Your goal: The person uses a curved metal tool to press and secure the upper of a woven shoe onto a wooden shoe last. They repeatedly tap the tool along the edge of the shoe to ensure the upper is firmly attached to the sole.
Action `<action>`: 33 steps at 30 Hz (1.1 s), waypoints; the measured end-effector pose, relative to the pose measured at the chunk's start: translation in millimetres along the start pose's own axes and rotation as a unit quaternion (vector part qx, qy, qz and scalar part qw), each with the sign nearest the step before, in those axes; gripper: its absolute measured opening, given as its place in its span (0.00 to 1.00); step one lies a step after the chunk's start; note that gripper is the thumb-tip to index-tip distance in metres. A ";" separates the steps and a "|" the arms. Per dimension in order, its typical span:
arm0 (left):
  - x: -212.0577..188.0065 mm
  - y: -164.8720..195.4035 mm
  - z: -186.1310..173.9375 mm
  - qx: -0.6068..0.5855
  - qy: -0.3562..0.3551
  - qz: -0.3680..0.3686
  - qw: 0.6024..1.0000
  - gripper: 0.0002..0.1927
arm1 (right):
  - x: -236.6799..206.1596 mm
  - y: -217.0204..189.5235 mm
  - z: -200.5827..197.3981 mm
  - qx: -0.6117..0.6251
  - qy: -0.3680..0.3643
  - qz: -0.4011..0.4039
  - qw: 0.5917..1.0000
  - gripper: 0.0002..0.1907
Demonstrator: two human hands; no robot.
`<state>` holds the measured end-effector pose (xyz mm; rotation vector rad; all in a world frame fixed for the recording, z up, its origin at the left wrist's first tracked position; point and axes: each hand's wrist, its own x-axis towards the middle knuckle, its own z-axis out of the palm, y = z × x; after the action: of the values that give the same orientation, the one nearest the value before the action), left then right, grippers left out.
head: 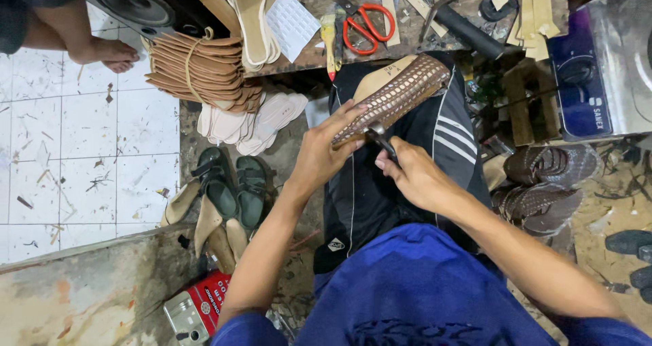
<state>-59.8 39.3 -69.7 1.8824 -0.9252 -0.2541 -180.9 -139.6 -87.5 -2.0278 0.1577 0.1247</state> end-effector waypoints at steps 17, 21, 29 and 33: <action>-7.7 -2.7 -9.8 0.004 -0.019 0.027 0.999 0.28 | -5.1 1.0 34.3 -0.334 0.123 -0.114 0.928 0.12; -3.5 -8.0 -1.5 0.079 0.007 0.015 0.997 0.21 | -2.6 2.6 31.2 -0.347 0.128 -0.154 0.916 0.12; -3.5 -10.7 6.3 0.147 -0.015 0.000 0.989 0.24 | -6.1 9.6 19.3 -0.254 0.090 -0.083 0.959 0.11; 2.8 -14.8 6.9 0.135 -0.029 0.007 0.990 0.24 | -2.6 14.7 30.2 -0.318 0.121 -0.099 0.935 0.12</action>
<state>-54.4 35.9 -85.0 2.1230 -1.0551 -0.1827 -186.5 -118.9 -113.5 -2.6914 0.0692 -0.2342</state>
